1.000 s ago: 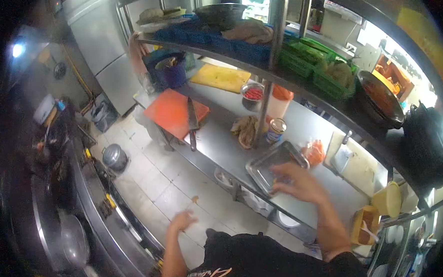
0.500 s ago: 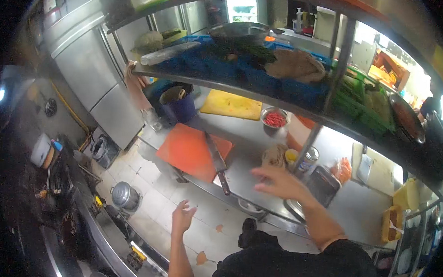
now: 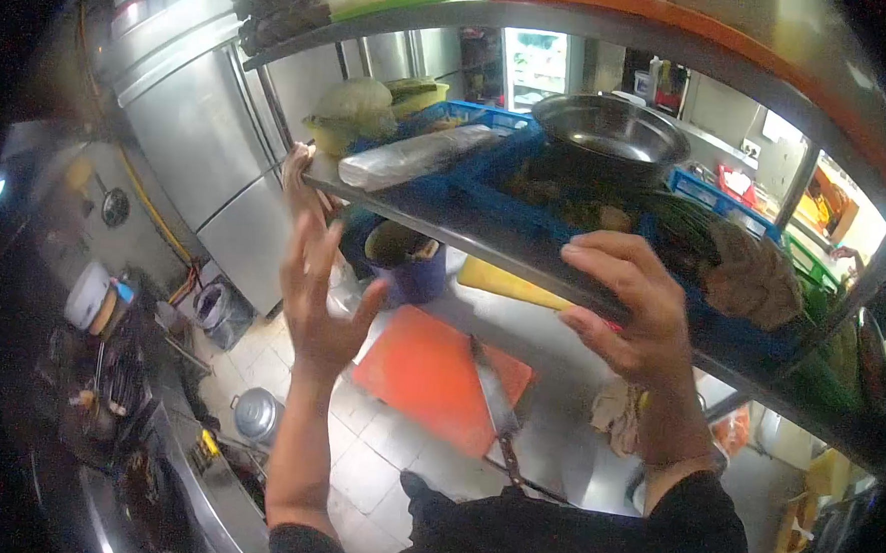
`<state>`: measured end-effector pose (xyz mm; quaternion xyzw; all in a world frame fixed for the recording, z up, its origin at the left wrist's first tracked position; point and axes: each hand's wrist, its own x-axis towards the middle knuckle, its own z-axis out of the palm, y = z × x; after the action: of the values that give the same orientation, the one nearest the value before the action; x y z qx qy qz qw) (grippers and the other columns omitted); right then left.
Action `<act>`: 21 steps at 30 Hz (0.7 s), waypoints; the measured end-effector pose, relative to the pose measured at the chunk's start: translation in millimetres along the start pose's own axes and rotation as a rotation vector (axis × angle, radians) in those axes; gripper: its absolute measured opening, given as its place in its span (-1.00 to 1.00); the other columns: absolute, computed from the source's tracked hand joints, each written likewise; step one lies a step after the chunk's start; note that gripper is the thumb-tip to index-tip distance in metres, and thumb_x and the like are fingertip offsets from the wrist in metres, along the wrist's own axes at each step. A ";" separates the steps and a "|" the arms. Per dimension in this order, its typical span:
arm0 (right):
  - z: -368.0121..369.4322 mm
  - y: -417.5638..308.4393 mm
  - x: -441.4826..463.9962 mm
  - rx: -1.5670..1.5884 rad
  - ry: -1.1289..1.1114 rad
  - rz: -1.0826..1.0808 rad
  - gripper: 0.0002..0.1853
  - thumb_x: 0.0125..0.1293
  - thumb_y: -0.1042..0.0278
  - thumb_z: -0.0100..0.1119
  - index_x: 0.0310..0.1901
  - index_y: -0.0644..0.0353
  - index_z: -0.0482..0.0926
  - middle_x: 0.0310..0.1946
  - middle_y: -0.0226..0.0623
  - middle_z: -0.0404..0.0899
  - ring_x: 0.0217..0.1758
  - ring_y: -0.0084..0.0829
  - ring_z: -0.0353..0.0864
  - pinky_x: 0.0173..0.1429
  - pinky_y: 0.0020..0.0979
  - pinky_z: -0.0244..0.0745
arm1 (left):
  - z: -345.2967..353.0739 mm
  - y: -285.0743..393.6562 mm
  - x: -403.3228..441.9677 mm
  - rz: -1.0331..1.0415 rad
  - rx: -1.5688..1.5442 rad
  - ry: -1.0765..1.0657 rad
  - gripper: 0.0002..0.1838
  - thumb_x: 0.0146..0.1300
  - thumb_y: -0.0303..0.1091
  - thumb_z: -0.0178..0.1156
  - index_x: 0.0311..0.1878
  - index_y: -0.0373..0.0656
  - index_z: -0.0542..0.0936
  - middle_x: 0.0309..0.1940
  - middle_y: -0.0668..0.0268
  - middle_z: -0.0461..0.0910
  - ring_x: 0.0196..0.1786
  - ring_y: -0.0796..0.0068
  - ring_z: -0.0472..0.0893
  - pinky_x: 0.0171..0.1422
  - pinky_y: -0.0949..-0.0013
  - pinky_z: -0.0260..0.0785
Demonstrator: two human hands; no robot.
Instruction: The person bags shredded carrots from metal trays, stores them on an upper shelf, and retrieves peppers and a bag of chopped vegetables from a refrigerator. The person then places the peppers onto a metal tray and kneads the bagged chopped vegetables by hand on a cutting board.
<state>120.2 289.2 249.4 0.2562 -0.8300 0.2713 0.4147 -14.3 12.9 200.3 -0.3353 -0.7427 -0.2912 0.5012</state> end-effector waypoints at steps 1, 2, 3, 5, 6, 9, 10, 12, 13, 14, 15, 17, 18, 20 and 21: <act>5.0 -0.5 7.7 -0.039 0.012 0.005 -0.54 -0.01 0.37 0.37 -0.01 0.18 0.53 -0.08 -0.12 0.50 -0.03 -0.18 0.52 0.05 -0.31 0.43 | 11.4 -7.5 29.8 0.073 -0.041 0.031 -0.31 -0.13 -0.33 0.43 0.17 -0.06 0.43 0.17 0.08 0.36 0.22 0.03 0.35 0.24 0.11 0.23; 9.4 -2.3 14.5 -0.082 0.022 0.012 -0.54 -0.02 0.37 0.37 -0.01 0.18 0.53 -0.09 -0.11 0.50 -0.04 -0.18 0.53 0.04 -0.31 0.43 | 21.7 -16.9 54.6 0.143 0.096 -0.041 -0.33 -0.14 -0.33 0.42 0.15 -0.04 0.45 0.16 0.11 0.38 0.21 0.06 0.36 0.24 0.13 0.25; 15.1 -4.5 20.9 -0.127 0.033 0.023 -0.54 -0.02 0.37 0.37 -0.02 0.18 0.53 -0.09 -0.11 0.50 -0.04 -0.18 0.53 0.04 -0.30 0.44 | 33.7 -33.3 68.6 0.164 0.100 -0.126 -0.36 -0.14 -0.35 0.40 0.12 -0.03 0.47 0.14 0.13 0.40 0.19 0.08 0.38 0.22 0.15 0.26; 29.1 -7.1 29.0 -0.210 0.088 0.102 -0.55 -0.05 0.38 0.37 -0.05 0.19 0.55 -0.10 -0.10 0.51 -0.03 -0.16 0.53 0.04 -0.31 0.44 | 63.5 -70.2 89.4 0.157 -0.030 -0.310 -0.44 -0.12 -0.37 0.37 0.06 -0.02 0.51 0.08 0.16 0.46 0.14 0.11 0.43 0.19 0.20 0.30; 34.7 -6.8 30.8 -0.263 0.101 0.150 -0.55 -0.06 0.38 0.37 -0.05 0.20 0.55 -0.11 -0.09 0.52 -0.03 -0.16 0.53 0.04 -0.32 0.43 | 74.8 -86.5 92.8 0.128 -0.163 -0.415 -0.48 -0.11 -0.39 0.35 0.03 -0.02 0.53 0.05 0.17 0.49 0.11 0.13 0.46 0.17 0.22 0.32; 45.2 -3.9 30.9 -0.393 0.155 0.271 -0.55 -0.09 0.41 0.36 -0.07 0.23 0.56 -0.11 -0.08 0.53 -0.01 -0.16 0.53 0.08 -0.30 0.41 | 65.4 -118.5 120.5 0.276 -0.260 -0.215 -0.61 -0.05 -0.44 0.27 -0.06 -0.06 0.57 -0.07 0.16 0.56 0.00 0.12 0.53 0.07 0.25 0.40; 46.5 -3.5 29.5 -0.449 0.175 0.290 -0.56 -0.09 0.41 0.35 -0.08 0.23 0.56 -0.11 -0.08 0.54 -0.01 -0.16 0.53 0.08 -0.30 0.41 | 62.2 -130.8 125.0 0.241 -0.252 -0.075 -0.64 -0.06 -0.53 0.25 -0.11 -0.12 0.60 -0.15 0.17 0.60 -0.08 0.14 0.58 -0.02 0.28 0.44; 43.1 -5.4 26.4 -0.635 0.189 0.366 -0.59 -0.05 0.44 0.32 -0.08 0.26 0.55 -0.10 -0.08 0.54 0.00 -0.16 0.53 0.11 -0.29 0.39 | 58.2 -174.2 136.7 0.099 -0.411 0.154 -0.67 -0.04 -0.58 0.26 -0.12 -0.16 0.61 -0.17 0.20 0.62 -0.11 0.27 0.61 -0.05 0.33 0.45; 44.6 -7.3 28.2 -0.662 0.203 0.382 -0.59 -0.04 0.43 0.32 -0.07 0.25 0.55 -0.09 -0.08 0.53 0.00 -0.15 0.53 0.11 -0.29 0.39 | 52.8 -177.4 143.5 0.131 -0.295 0.247 -0.70 0.00 -0.58 0.28 -0.13 -0.17 0.62 -0.20 0.22 0.63 -0.15 0.37 0.61 -0.08 0.41 0.43; 44.5 -7.5 30.9 -0.689 0.212 0.393 -0.59 -0.02 0.42 0.31 -0.06 0.25 0.55 -0.08 -0.07 0.53 0.00 -0.15 0.53 0.11 -0.28 0.39 | 58.5 -194.6 146.6 0.174 -0.177 0.343 -0.74 0.05 -0.52 0.29 -0.13 -0.16 0.62 -0.21 0.22 0.62 -0.18 0.41 0.61 -0.14 0.44 0.43; 42.1 -5.8 35.6 -0.715 0.217 0.393 -0.59 -0.01 0.42 0.31 -0.05 0.24 0.55 -0.07 -0.07 0.53 0.00 -0.14 0.52 0.11 -0.28 0.39 | 63.0 -204.3 148.1 0.133 -0.190 0.321 -0.74 0.06 -0.50 0.29 -0.12 -0.15 0.62 -0.22 0.22 0.62 -0.20 0.42 0.61 -0.16 0.44 0.42; 40.6 3.7 43.9 -0.792 0.203 0.415 -0.58 0.04 0.37 0.31 -0.02 0.23 0.53 -0.03 -0.05 0.50 0.05 -0.10 0.49 0.16 -0.25 0.36 | 71.9 -221.7 152.3 0.059 -0.207 0.278 -0.74 0.07 -0.47 0.29 -0.11 -0.14 0.62 -0.23 0.21 0.62 -0.23 0.45 0.60 -0.18 0.46 0.41; 39.2 11.6 49.5 -0.828 0.191 0.396 -0.57 0.05 0.35 0.30 -0.01 0.23 0.52 -0.01 -0.04 0.49 0.08 -0.09 0.47 0.18 -0.24 0.35 | 84.8 -239.6 155.2 -0.016 -0.199 0.213 -0.74 0.11 -0.41 0.28 -0.09 -0.13 0.61 -0.21 0.21 0.62 -0.27 0.52 0.57 -0.21 0.48 0.39; 40.8 23.4 57.6 -0.881 0.162 0.408 -0.56 0.09 0.29 0.27 0.02 0.22 0.50 0.03 -0.03 0.46 0.14 -0.09 0.42 0.22 -0.22 0.31 | 99.2 -264.1 157.9 -0.115 -0.265 0.162 -0.74 0.13 -0.38 0.27 -0.08 -0.14 0.60 -0.21 0.21 0.63 -0.29 0.52 0.56 -0.21 0.48 0.39; 42.8 27.4 62.1 -0.900 0.147 0.433 -0.56 0.11 0.26 0.25 0.03 0.22 0.49 0.05 -0.03 0.44 0.17 -0.08 0.39 0.25 -0.22 0.29 | 103.9 -276.0 161.8 -0.162 -0.302 0.136 -0.74 0.14 -0.37 0.27 -0.08 -0.15 0.60 -0.21 0.21 0.63 -0.31 0.52 0.55 -0.22 0.48 0.38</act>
<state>46.3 268.2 272.4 -0.1461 -0.8673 -0.0164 0.4755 -333.6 -41.1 291.6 -0.3255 -0.6795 -0.4609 0.4690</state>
